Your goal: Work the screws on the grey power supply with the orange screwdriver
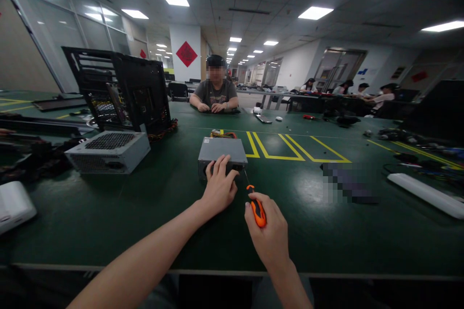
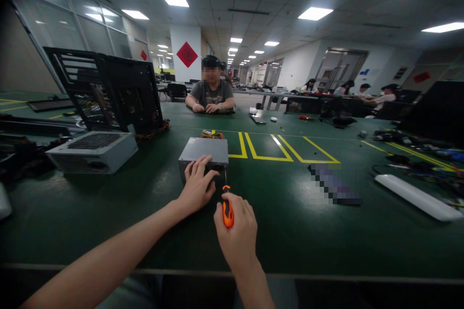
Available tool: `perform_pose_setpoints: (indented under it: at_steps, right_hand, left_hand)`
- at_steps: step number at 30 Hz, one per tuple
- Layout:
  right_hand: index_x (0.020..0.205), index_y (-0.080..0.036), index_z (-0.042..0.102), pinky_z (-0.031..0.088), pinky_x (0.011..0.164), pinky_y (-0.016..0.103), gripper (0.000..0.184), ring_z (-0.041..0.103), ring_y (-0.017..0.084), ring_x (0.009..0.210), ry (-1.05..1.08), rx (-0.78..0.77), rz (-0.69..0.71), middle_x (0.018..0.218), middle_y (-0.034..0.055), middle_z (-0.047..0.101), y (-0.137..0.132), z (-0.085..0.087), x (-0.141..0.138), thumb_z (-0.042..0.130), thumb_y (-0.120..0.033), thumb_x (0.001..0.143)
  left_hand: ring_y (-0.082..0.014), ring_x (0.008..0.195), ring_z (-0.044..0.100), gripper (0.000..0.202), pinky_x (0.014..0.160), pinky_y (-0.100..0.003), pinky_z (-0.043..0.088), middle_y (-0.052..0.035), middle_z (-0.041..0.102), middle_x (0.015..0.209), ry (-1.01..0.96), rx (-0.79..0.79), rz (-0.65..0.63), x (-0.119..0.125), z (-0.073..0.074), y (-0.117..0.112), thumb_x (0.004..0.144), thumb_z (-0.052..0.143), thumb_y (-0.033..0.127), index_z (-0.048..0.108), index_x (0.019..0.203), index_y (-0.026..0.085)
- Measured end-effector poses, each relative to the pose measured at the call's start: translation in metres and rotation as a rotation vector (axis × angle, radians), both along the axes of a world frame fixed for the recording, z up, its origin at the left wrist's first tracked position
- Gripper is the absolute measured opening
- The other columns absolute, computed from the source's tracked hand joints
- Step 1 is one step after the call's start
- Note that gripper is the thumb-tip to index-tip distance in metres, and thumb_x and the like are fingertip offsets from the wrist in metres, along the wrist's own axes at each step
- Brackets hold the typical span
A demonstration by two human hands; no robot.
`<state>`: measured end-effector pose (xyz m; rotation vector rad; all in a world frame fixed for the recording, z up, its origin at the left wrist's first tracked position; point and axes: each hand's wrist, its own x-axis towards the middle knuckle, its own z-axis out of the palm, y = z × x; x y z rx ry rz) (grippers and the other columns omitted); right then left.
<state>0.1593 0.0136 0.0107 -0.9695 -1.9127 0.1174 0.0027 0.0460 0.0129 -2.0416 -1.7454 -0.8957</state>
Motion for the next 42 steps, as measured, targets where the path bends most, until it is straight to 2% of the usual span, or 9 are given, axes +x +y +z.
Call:
perform_pose_setpoints:
  at_steps: [3,9,16,23,29,34,39,42]
  right_hand:
    - [0.094,-0.019,0.053,0.046,0.069,0.031,0.014,0.058,0.016,0.075,-0.014,-0.012,-0.006,0.084,0.0037,0.061,0.0001,-0.0008,0.0002,0.046,-0.026,0.084]
    - [0.094,-0.018,0.053,0.045,0.069,0.031,0.015,0.057,0.017,0.075,-0.018,-0.006,-0.014,0.084,0.0044,0.061,0.0016,-0.0034,-0.0005,0.047,-0.026,0.083]
    - [0.095,-0.018,0.055,0.044,0.068,0.030,0.017,0.056,0.016,0.075,0.033,-0.007,0.003,0.084,0.0046,0.061,0.0011,-0.0019,0.0011,0.047,-0.030,0.085]
    - [0.096,-0.018,0.057,0.043,0.068,0.031,0.017,0.051,0.016,0.074,0.011,0.063,-0.042,0.080,0.0043,0.056,0.0015,-0.0008,0.0002,0.046,-0.022,0.083]
    - [0.097,-0.017,0.051,0.044,0.070,0.032,0.019,0.054,0.018,0.078,-0.023,-0.012,-0.045,0.085,0.0056,0.058,0.0002,-0.0019,-0.0002,0.047,-0.027,0.082]
    - [0.101,-0.017,0.049,0.043,0.060,0.026,0.022,0.056,0.014,0.065,0.042,-0.131,-0.057,0.078,0.0021,0.060,-0.0011,-0.0052,0.0004,0.046,-0.033,0.085]
    - [0.089,-0.018,0.052,0.042,0.068,0.030,0.011,0.053,0.016,0.073,-0.032,-0.001,-0.051,0.080,0.0031,0.057,0.0025,-0.0076,0.0010,0.049,-0.022,0.079]
    - [0.087,-0.018,0.054,0.041,0.069,0.031,0.010,0.050,0.017,0.075,-0.053,0.024,-0.048,0.079,0.0036,0.055,0.0026,-0.0046,0.0011,0.048,-0.019,0.078]
  left_hand:
    - [-0.0280,0.131,0.023,0.025,0.104,-0.050,0.019,-0.0114,0.034,0.137,0.009,-0.005,0.008,-0.0001,0.0004,0.0003,0.076,0.051,0.015,0.059,0.100,0.021]
    - [-0.0304,0.131,0.021,0.038,0.103,-0.053,0.018,-0.0123,0.031,0.139,0.022,0.019,0.010,0.0033,-0.0013,0.0025,0.075,0.052,0.015,0.055,0.113,0.022]
    - [-0.0318,0.132,0.019,0.044,0.104,-0.053,0.016,-0.0130,0.026,0.142,0.013,0.017,0.004,0.0057,-0.0045,0.0023,0.075,0.051,0.014,0.054,0.118,0.020]
    - [-0.0317,0.133,0.015,0.048,0.105,-0.054,0.013,-0.0129,0.022,0.143,-0.005,0.004,0.007,0.0070,-0.0071,0.0029,0.071,0.053,0.012,0.053,0.118,0.020]
    - [-0.0316,0.134,0.013,0.051,0.106,-0.053,0.012,-0.0138,0.021,0.143,-0.010,-0.008,0.000,0.0081,-0.0068,0.0029,0.069,0.053,0.010,0.053,0.119,0.019]
    - [-0.0309,0.134,0.013,0.052,0.106,-0.054,0.011,-0.0126,0.022,0.144,0.001,-0.022,-0.002,0.0088,-0.0069,0.0023,0.068,0.051,0.008,0.053,0.119,0.018]
    - [-0.0299,0.134,0.016,0.052,0.106,-0.054,0.012,-0.0137,0.026,0.142,0.022,-0.032,0.004,0.0086,-0.0050,0.0020,0.068,0.050,0.008,0.052,0.119,0.018]
    - [-0.0289,0.134,0.017,0.052,0.106,-0.053,0.011,-0.0137,0.027,0.142,0.033,-0.046,0.019,0.0084,-0.0037,0.0021,0.069,0.051,0.009,0.052,0.120,0.019]
